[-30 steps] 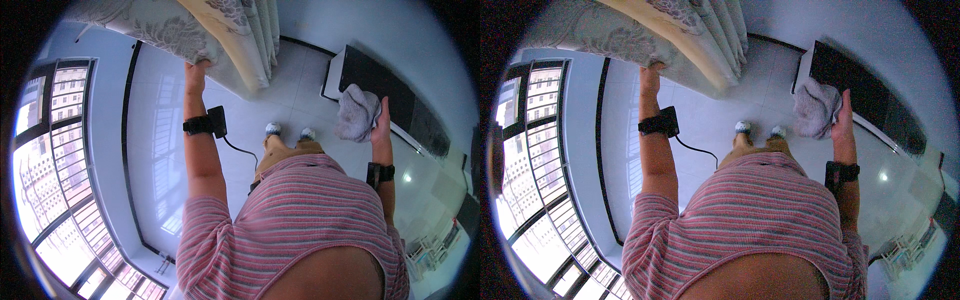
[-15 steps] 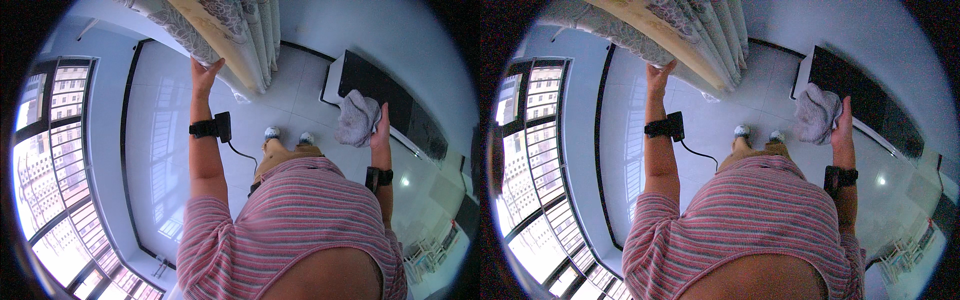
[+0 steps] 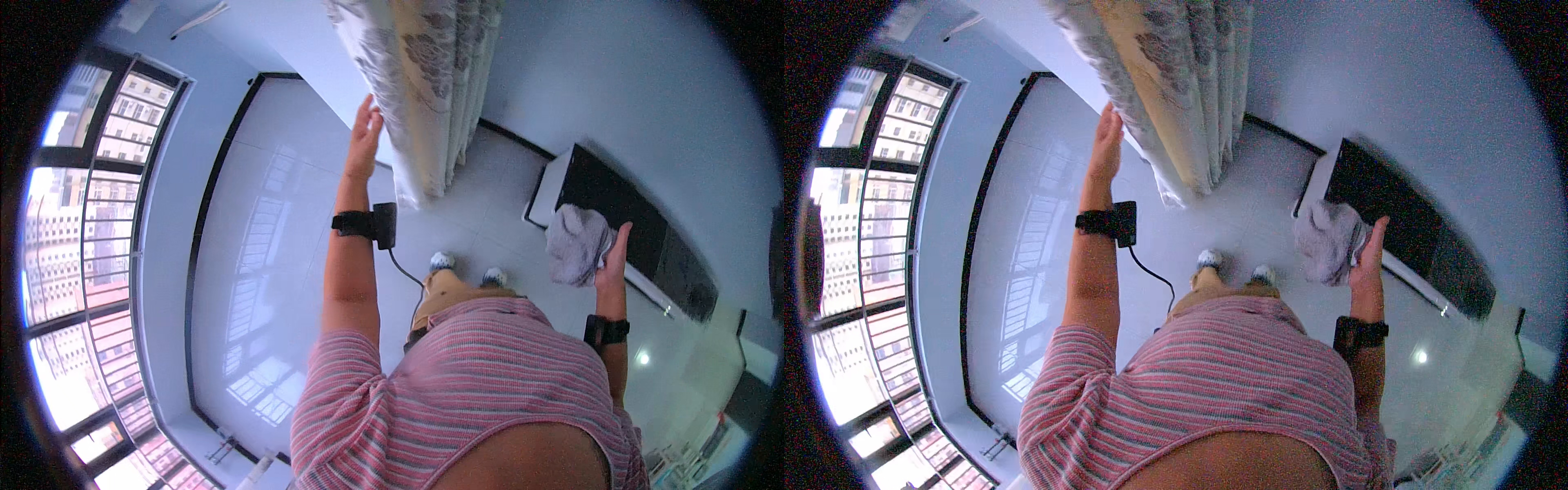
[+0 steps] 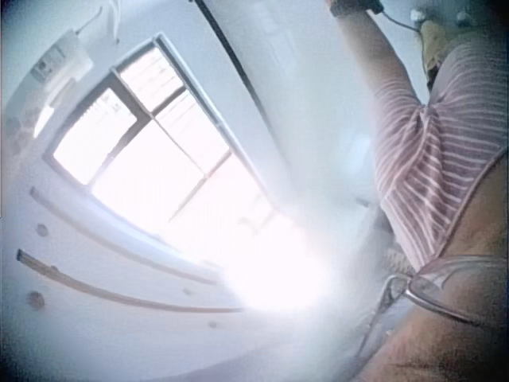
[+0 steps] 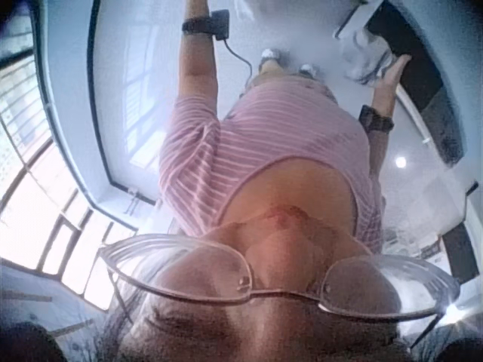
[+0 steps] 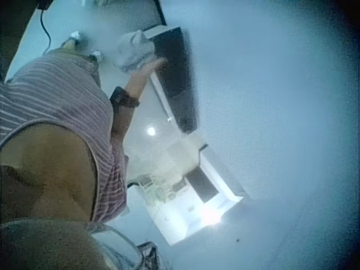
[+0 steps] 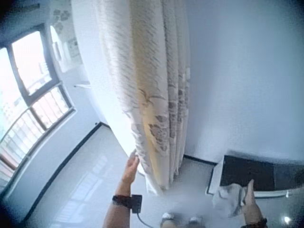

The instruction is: The person adjusts a cover on a sofa, picks up a cloth from a table, wipes a metal railing on a balcony, and then rinses the cloth in a kitchen sink.

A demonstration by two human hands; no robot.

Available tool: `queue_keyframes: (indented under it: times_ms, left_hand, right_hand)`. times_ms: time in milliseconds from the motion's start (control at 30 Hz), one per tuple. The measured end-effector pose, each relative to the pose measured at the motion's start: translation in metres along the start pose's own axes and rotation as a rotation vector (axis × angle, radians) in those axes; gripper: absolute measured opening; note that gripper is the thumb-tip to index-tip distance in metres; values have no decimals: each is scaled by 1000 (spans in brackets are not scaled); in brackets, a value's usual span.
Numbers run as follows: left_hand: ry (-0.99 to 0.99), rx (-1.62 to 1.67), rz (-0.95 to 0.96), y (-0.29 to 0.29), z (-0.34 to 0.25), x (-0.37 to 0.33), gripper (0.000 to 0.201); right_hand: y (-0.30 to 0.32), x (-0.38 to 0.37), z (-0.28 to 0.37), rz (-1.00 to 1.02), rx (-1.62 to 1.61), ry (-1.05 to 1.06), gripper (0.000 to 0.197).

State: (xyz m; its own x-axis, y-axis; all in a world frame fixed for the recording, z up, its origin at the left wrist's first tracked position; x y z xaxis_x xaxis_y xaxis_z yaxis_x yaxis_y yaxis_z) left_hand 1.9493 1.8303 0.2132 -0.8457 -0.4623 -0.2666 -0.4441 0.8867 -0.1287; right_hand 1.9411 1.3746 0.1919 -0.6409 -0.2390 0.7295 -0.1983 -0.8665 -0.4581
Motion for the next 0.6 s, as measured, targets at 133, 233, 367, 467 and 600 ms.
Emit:
queue_keyframes:
  times_ms: [133,233,367,467,600]
  left_hand:
    - [38,38,116,-1,3,2,53]
    - [-24,-146,91,-2,0,-2,69]
    - [-119,-168,89,-2,1,-7,88]
    - [-110,132,149,-19,-19,-5,80]
    - [-97,250,37,-13,-21,-6,54]
  right_hand:
    - [-29,5,-2,21,113,-26,77]
    - [-37,9,-2,-103,221,-19,67]
    - [-26,-4,-8,-45,219,-82,57]
    - [-41,10,-8,-22,291,10,50]
    - [-54,21,-10,-49,297,53,41]
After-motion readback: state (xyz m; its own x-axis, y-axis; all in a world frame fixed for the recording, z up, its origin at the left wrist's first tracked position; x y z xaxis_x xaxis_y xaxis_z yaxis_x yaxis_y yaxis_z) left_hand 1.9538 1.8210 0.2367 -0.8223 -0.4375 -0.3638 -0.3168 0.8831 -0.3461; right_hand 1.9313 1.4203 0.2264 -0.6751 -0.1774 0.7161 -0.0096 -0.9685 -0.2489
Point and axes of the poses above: each hand's wrist, its own x-axis away from the middle knuckle, its own y-axis out of the back of the hand, z = x × y, the point moved 5 cm from there along -x, towards the middle knuckle, and after that the axes turned 11 degrees about -y, right-handed, at the moved point
